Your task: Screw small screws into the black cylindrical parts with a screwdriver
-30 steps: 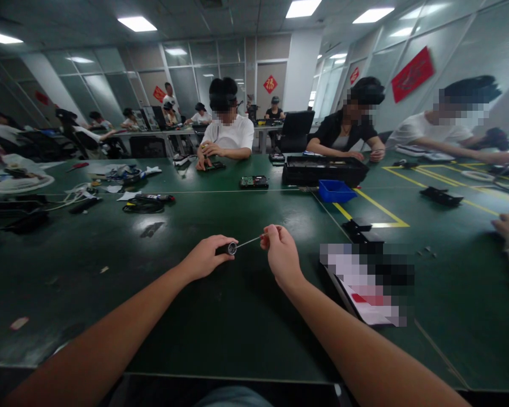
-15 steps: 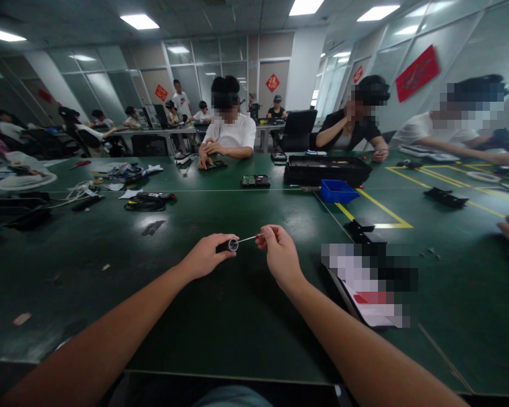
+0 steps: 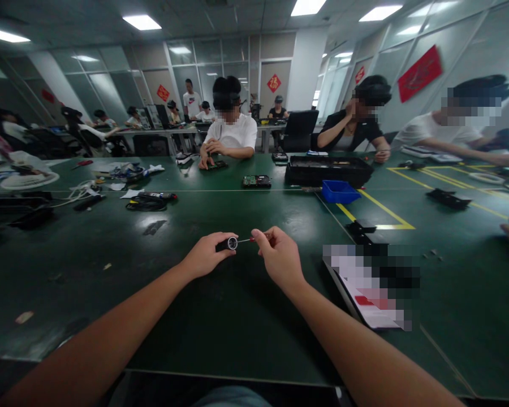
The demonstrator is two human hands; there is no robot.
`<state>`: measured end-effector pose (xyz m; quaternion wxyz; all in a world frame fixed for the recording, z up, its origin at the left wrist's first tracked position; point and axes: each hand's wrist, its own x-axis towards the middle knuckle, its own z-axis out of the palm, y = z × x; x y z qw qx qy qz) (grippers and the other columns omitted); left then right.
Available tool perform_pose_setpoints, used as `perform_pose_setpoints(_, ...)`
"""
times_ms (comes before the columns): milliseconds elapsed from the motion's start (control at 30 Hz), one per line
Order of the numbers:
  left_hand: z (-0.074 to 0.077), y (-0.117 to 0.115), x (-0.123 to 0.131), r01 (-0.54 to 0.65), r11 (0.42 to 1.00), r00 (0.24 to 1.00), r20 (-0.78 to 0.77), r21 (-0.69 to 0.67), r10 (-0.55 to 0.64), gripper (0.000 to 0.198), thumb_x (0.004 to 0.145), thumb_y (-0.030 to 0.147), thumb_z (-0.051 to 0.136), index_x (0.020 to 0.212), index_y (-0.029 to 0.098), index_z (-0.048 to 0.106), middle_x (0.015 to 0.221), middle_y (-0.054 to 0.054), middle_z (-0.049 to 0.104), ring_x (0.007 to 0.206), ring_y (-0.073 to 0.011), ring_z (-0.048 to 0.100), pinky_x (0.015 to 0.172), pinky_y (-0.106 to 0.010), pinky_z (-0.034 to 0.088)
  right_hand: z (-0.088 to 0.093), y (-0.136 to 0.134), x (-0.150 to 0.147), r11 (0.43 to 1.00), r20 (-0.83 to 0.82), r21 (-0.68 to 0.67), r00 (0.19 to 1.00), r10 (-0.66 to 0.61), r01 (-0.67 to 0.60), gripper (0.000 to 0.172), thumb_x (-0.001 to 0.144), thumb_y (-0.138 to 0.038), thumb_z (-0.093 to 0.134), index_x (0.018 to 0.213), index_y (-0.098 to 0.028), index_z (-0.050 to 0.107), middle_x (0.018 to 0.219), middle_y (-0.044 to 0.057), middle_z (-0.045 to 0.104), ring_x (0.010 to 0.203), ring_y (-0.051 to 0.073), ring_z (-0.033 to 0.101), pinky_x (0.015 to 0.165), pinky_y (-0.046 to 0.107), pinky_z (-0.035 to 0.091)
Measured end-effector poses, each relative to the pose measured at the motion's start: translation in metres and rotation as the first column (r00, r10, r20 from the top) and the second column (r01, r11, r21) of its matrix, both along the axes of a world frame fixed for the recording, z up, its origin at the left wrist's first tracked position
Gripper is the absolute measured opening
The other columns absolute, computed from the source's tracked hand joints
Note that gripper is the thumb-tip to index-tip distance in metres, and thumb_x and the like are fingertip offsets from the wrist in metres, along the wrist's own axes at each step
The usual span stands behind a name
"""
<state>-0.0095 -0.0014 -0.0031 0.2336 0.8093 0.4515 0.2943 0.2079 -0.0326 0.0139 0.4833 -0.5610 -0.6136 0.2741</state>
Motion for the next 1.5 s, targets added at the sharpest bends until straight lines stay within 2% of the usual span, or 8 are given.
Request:
perform_pose_setpoints(200,0.001,0.000,0.000,-0.029,1.000,1.000,-0.004,-0.008,0.029,0.034,0.089,0.026,0.071,0.122,0.022,0.068,0.118,-0.005,0.071,0.110,-0.0234,0.064,0.099,-0.037,0.047,-0.006,0.001,-0.001,0.989,-0.076,0.079,0.988,0.131,-0.125,0.019,0.091,-0.036,0.054,0.100,-0.023,0.065,0.086,0.002,0.068,0.076,0.019,0.062,0.068,0.032,0.046)
perform_pose_setpoints(367,0.000,0.001,0.000,-0.027,1.000,1.000,-0.002,0.001,0.027,0.036,0.087,0.025,0.072,0.123,0.022,0.068,0.117,-0.005,0.071,0.110,-0.0230,0.064,0.100,-0.037,0.046,-0.007,0.002,0.000,0.994,0.006,0.022,0.994,0.107,-0.108,0.036,0.098,-0.048,0.045,0.089,-0.022,0.067,0.063,-0.001,0.056,0.061,0.018,0.056,0.060,0.032,0.041)
perform_pose_setpoints(800,-0.005,0.005,-0.001,-0.076,0.997,0.997,-0.014,0.025,0.076,0.037,0.088,0.026,0.071,0.124,0.023,0.068,0.116,-0.006,0.071,0.108,-0.0248,0.064,0.099,-0.040,0.046,-0.012,0.003,-0.003,0.992,-0.170,0.035,0.977,0.125,-0.121,0.026,0.093,-0.042,0.056,0.110,-0.023,0.061,0.083,0.001,0.066,0.077,0.020,0.062,0.075,0.036,0.050)
perform_pose_setpoints(900,-0.007,0.005,0.000,-0.078,0.997,0.997,0.010,0.011,0.078,0.037,0.088,0.026,0.071,0.125,0.025,0.068,0.119,-0.005,0.070,0.111,-0.0251,0.063,0.102,-0.041,0.045,-0.014,0.006,-0.008,0.991,-0.352,0.050,0.927,0.132,-0.123,0.029,0.089,-0.048,0.062,0.100,-0.021,0.065,0.087,0.005,0.070,0.081,0.021,0.066,0.080,0.038,0.053)
perform_pose_setpoints(1033,-0.004,0.006,-0.001,-0.052,0.998,0.992,0.116,0.024,0.049,0.038,0.089,0.024,0.069,0.127,0.024,0.066,0.125,-0.005,0.068,0.117,-0.0230,0.061,0.106,-0.039,0.043,-0.019,0.012,-0.010,0.988,-0.650,-0.051,0.756,0.077,-0.144,0.031,0.085,-0.051,0.067,0.094,-0.021,0.067,0.083,0.004,0.069,0.076,0.019,0.066,0.079,0.038,0.057)
perform_pose_setpoints(1133,0.001,0.008,-0.002,0.000,0.996,0.999,0.040,0.088,-0.004,0.036,0.090,0.025,0.068,0.126,0.025,0.067,0.121,-0.004,0.069,0.114,-0.0230,0.060,0.104,-0.040,0.043,-0.021,0.017,-0.008,0.980,-0.717,-0.117,0.696,0.027,-0.158,0.027,0.086,-0.048,0.064,0.086,-0.022,0.064,0.076,0.003,0.065,0.069,0.019,0.064,0.074,0.039,0.060)
perform_pose_setpoints(1333,0.002,0.009,-0.001,-0.009,0.997,0.985,-0.170,0.073,0.022,0.036,0.089,0.025,0.069,0.125,0.025,0.067,0.116,-0.005,0.071,0.109,-0.0257,0.059,0.099,-0.042,0.044,-0.025,0.019,-0.004,0.996,-0.504,-0.087,0.864,-0.015,-0.033,0.028,0.090,-0.051,0.055,0.088,-0.024,0.059,0.080,0.004,0.065,0.070,0.020,0.064,0.068,0.038,0.059)
perform_pose_setpoints(1500,-0.002,0.007,0.000,-0.004,0.999,0.978,-0.209,0.044,0.013,0.037,0.089,0.028,0.069,0.126,0.026,0.067,0.115,-0.005,0.070,0.108,-0.0263,0.059,0.099,-0.042,0.043,-0.023,0.014,-0.006,1.000,-0.395,-0.016,0.919,-0.005,-0.002,0.029,0.092,-0.051,0.053,0.092,-0.023,0.059,0.082,0.003,0.065,0.072,0.019,0.062,0.067,0.034,0.055)
